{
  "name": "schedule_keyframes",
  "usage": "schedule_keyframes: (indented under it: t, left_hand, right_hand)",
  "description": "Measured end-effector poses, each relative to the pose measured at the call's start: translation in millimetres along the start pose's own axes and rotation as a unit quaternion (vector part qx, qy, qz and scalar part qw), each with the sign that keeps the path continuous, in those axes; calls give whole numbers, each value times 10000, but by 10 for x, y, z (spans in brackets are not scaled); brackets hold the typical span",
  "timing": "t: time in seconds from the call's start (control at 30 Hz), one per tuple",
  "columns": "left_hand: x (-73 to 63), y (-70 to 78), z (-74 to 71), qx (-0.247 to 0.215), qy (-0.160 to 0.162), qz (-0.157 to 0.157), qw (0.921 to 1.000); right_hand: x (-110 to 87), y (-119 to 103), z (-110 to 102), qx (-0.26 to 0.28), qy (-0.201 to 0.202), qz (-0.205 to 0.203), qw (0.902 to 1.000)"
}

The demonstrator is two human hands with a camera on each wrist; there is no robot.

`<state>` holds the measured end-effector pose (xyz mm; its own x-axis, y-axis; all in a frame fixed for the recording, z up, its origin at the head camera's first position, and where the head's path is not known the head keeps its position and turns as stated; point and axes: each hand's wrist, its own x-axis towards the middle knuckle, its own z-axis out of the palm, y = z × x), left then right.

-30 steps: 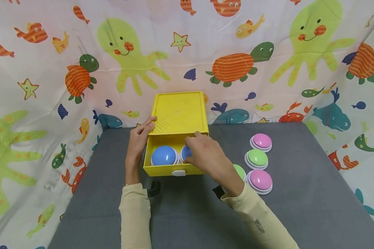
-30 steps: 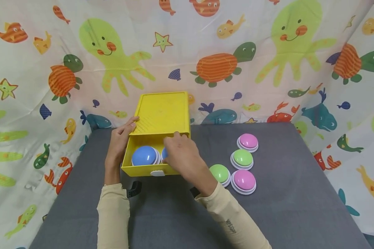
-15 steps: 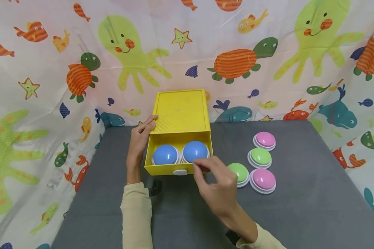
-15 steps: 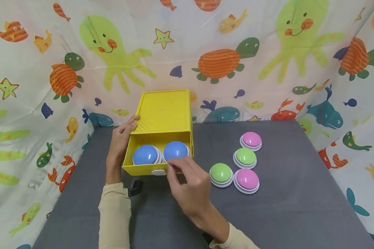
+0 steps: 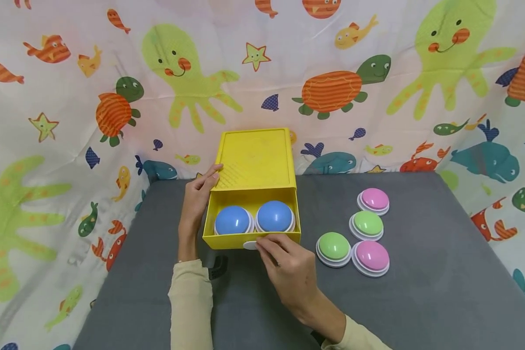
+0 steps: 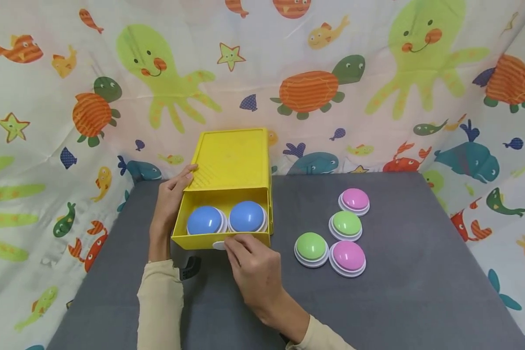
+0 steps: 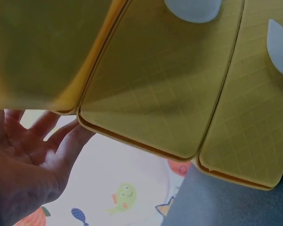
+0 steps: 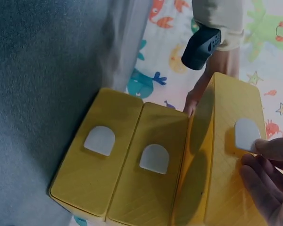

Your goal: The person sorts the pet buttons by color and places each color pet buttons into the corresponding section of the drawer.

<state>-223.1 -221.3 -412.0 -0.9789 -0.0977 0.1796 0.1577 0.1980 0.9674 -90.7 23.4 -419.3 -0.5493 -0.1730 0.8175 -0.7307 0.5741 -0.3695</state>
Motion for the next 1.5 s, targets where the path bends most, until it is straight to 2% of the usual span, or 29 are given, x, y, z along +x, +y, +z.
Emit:
schedule_keyframes:
  t: [0.2,0.47,0.67,0.83,0.9,1.13,1.27,1.37,1.5]
  left_hand:
    - [-26,-4,-33,80,35,-12,10000]
    - [1,-3,-13,-90,-68,-54,9999]
    - [0,-3,-19,51,-85,-105,9999]
    - [-5,-12,-8,-236,-117,-319,9991]
    - [-6,-4,-4,-350,-124,-369,9986]
    - [5,48,-5,-311,-89,-360,9988]
    - [20,44,-2,-409,-105,-341,9985]
    - [19,29,0,-455,-120,-347,9983]
    - [3,18,-11,-489,-115,-357,9981]
  right_hand:
    - [81,6,28,-309,-341,-284,9985]
    - [346,176,152,-647,-745,54,9951]
    - [510,331,275,-645,-616,48,9960]
    - [607,446,382,-628,-485,61,9968]
    - [625,475,411,-611,-420,44,9972]
    - [639,518,442,-521,-227,-16,9984]
    - [648,530,433,-400,-249,38,9989]
    - [629,533,403,-309,-410,226,9984]
    - [528,536,365,-154,-683,732,9949]
